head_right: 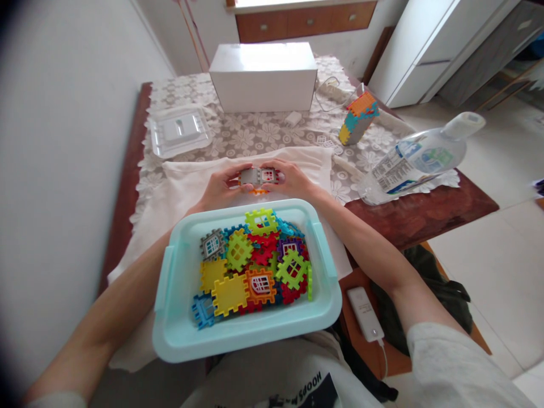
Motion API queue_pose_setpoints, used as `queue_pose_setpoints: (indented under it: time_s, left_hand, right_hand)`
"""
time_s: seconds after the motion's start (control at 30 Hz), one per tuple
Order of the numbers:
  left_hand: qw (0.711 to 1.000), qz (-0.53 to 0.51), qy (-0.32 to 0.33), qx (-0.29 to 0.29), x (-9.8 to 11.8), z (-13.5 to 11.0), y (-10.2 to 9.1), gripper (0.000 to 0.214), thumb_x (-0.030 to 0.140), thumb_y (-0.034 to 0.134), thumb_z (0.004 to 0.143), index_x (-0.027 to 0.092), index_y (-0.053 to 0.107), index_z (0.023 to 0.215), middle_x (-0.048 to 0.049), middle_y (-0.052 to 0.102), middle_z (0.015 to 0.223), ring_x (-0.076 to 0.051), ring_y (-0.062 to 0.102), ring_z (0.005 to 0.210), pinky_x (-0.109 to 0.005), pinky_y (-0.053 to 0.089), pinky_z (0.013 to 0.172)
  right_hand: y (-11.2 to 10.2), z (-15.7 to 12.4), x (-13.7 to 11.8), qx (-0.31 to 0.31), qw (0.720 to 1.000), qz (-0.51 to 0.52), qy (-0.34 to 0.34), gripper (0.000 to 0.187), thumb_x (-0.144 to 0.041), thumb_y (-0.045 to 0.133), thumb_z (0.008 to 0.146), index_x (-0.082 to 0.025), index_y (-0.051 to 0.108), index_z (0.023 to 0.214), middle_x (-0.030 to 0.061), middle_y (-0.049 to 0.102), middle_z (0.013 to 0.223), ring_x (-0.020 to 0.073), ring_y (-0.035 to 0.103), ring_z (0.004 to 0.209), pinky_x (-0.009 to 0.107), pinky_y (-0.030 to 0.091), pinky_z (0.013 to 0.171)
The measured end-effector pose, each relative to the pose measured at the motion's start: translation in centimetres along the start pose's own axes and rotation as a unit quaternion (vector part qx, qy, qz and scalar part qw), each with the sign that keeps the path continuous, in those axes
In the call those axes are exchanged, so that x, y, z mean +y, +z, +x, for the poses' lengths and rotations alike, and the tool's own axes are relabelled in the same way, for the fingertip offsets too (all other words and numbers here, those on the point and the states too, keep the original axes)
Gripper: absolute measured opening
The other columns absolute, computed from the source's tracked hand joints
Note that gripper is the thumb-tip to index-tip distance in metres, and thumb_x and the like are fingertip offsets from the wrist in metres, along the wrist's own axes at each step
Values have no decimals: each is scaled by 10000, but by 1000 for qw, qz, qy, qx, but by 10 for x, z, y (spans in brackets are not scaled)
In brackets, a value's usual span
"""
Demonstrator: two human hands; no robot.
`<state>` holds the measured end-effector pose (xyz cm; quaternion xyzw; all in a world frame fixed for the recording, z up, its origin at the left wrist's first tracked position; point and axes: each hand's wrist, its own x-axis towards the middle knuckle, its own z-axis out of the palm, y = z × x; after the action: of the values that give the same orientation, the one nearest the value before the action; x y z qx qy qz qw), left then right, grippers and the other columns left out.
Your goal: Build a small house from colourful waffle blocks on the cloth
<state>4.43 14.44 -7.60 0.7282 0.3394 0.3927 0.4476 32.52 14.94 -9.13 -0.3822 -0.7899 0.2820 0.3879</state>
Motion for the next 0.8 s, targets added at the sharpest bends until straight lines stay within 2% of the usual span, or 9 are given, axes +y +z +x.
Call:
queue_pose_setpoints:
  time_s: [0.23,0.43,0.6,0.8]
  left_hand:
    - [998,61,27,-13,1,0,-1,865,764,931,854,218,771,1505,-212,752,1567,-408,771,1368,-550,712,1076]
    - [987,140,82,-22,5,2,1,727,733,908,897,266,757,1435,-176,787,1481,-410,740,1394,-621,588,1235]
    - [983,157,85,-46,3,2,2,667,708,786,1006,242,681,1471,-202,728,1542,-413,700,1447,-622,549,1282]
    - [981,159,91,-62,1,1,0,627,697,763,1021,280,641,1473,-172,721,1513,-395,692,1438,-608,561,1274]
  right_hand:
    - [3,0,0,1,1000,10,5,538,-542,952,852,-356,805,1335,88,824,1399,373,791,1260,658,658,1156]
    - [6,1,-4,2,1000,9,-19,551,-546,951,857,-358,807,1354,80,831,1424,382,774,1327,664,615,1210]
    - [6,2,-5,0,1000,7,-6,564,-567,955,844,-374,817,1355,65,831,1438,392,767,1343,676,605,1218]
    - [6,2,-3,2,1000,9,-8,546,-558,951,840,-370,825,1338,71,841,1410,385,783,1305,666,622,1196]
